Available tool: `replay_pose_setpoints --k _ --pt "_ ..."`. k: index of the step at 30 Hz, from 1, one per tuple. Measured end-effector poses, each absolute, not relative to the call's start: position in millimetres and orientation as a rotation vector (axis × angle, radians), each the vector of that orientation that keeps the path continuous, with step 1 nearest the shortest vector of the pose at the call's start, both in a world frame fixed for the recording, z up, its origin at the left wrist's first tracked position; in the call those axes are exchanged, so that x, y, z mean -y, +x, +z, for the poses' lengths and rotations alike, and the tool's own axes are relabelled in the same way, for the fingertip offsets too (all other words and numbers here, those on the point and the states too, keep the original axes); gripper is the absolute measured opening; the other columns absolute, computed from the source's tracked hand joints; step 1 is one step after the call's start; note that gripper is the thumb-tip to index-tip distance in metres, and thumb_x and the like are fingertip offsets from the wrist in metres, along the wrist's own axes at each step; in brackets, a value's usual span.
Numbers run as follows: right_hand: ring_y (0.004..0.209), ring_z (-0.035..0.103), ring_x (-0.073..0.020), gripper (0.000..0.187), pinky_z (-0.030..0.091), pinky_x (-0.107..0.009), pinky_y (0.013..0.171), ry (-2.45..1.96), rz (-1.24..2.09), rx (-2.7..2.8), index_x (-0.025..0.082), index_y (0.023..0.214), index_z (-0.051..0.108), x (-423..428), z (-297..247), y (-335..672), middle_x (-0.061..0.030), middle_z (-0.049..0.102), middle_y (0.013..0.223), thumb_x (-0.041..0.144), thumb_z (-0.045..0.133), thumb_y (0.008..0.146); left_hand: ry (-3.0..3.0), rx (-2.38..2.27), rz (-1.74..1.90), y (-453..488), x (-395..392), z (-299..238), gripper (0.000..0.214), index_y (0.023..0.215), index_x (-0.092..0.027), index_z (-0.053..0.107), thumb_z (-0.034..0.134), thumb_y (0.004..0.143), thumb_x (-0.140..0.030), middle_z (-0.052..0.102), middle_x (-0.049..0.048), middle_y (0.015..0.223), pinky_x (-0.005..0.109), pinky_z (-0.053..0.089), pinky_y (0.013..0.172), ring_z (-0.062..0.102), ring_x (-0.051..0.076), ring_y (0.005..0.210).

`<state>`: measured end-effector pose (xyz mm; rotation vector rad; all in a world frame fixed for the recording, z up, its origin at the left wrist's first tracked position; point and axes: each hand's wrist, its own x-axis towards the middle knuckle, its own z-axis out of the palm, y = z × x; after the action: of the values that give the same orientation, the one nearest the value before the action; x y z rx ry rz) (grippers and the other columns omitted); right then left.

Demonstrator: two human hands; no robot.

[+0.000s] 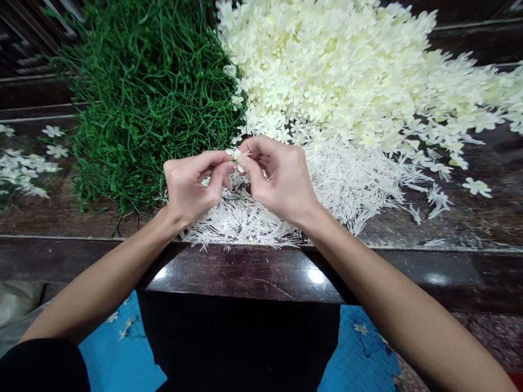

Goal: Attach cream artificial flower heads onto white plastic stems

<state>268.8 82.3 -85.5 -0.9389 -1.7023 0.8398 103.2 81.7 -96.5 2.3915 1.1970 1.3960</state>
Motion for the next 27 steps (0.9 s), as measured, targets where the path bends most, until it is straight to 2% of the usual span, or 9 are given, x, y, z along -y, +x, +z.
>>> replay_pose_setpoints --k 6,11,15,20,22,25,27 --pt "0.068 0.062 -0.0165 0.006 0.055 -0.035 0.062 -0.884 0.867 1.694 0.024 0.082 0.063 -82 -85 269 -0.0007 0.063 0.077 0.021 0.063 0.087 2.329 -1.189 1.384 102 -81 -94 0.017 0.085 -0.018 0.068 0.053 0.09 -0.014 0.07 0.0002 0.069 0.024 0.051 0.057 0.062 0.01 0.057" --pt "0.066 0.061 -0.0161 0.003 0.054 -0.035 0.06 -0.878 0.879 1.717 0.021 0.084 0.064 -89 -82 274 -0.0013 0.064 0.075 0.019 0.065 0.086 2.217 -1.173 1.324 103 -84 -92 0.011 0.086 -0.018 0.067 0.057 0.09 -0.016 0.065 -0.002 0.061 0.023 0.049 0.054 0.06 0.01 0.053" --pt "0.069 0.064 -0.0173 0.005 0.057 -0.036 0.064 -0.94 0.918 1.73 0.022 0.082 0.065 -96 -72 284 -0.0023 0.067 0.076 0.021 0.067 0.085 2.085 -1.146 1.302 102 -91 -94 0.007 0.087 -0.017 0.064 0.058 0.09 -0.017 0.065 -0.0019 0.067 0.021 0.048 0.055 0.06 0.008 0.054" --pt "0.068 0.063 -0.0166 0.005 0.055 -0.035 0.065 -1.131 0.689 1.578 0.021 0.085 0.066 -106 -60 302 -0.0044 0.067 0.075 0.026 0.067 0.087 1.786 -1.218 1.299 100 -97 -95 0.007 0.095 -0.019 0.06 0.055 0.092 -0.017 0.065 0.0002 0.075 0.021 0.044 0.053 0.058 0.008 0.056" --pt "0.07 0.063 -0.0181 0.005 0.055 -0.036 0.066 -1.308 0.632 1.699 0.019 0.082 0.068 -109 -58 306 -0.0059 0.069 0.079 0.022 0.072 0.081 1.663 -1.239 1.279 100 -98 -93 0.007 0.1 -0.02 0.059 0.055 0.093 -0.019 0.065 0.0001 0.074 0.021 0.043 0.055 0.056 0.009 0.058" --pt "0.07 0.064 -0.0219 0.014 0.056 -0.042 0.064 -1.475 0.634 1.917 0.017 0.086 0.071 -109 -62 307 -0.0079 0.071 0.082 0.025 0.076 0.076 1.497 -1.25 1.259 101 -100 -90 0.007 0.1 -0.021 0.057 0.056 0.093 -0.022 0.063 0.0 0.071 0.022 0.042 0.058 0.054 0.01 0.06" --pt "0.073 0.066 -0.0245 0.017 0.057 -0.048 0.072 -1.495 0.585 2.022 0.017 0.091 0.071 -109 -67 305 -0.0076 0.072 0.082 0.024 0.075 0.075 1.404 -1.221 1.241 102 -102 -88 0.006 0.095 -0.019 0.058 0.052 0.094 -0.021 0.063 0.0011 0.071 0.023 0.042 0.059 0.053 0.01 0.062"
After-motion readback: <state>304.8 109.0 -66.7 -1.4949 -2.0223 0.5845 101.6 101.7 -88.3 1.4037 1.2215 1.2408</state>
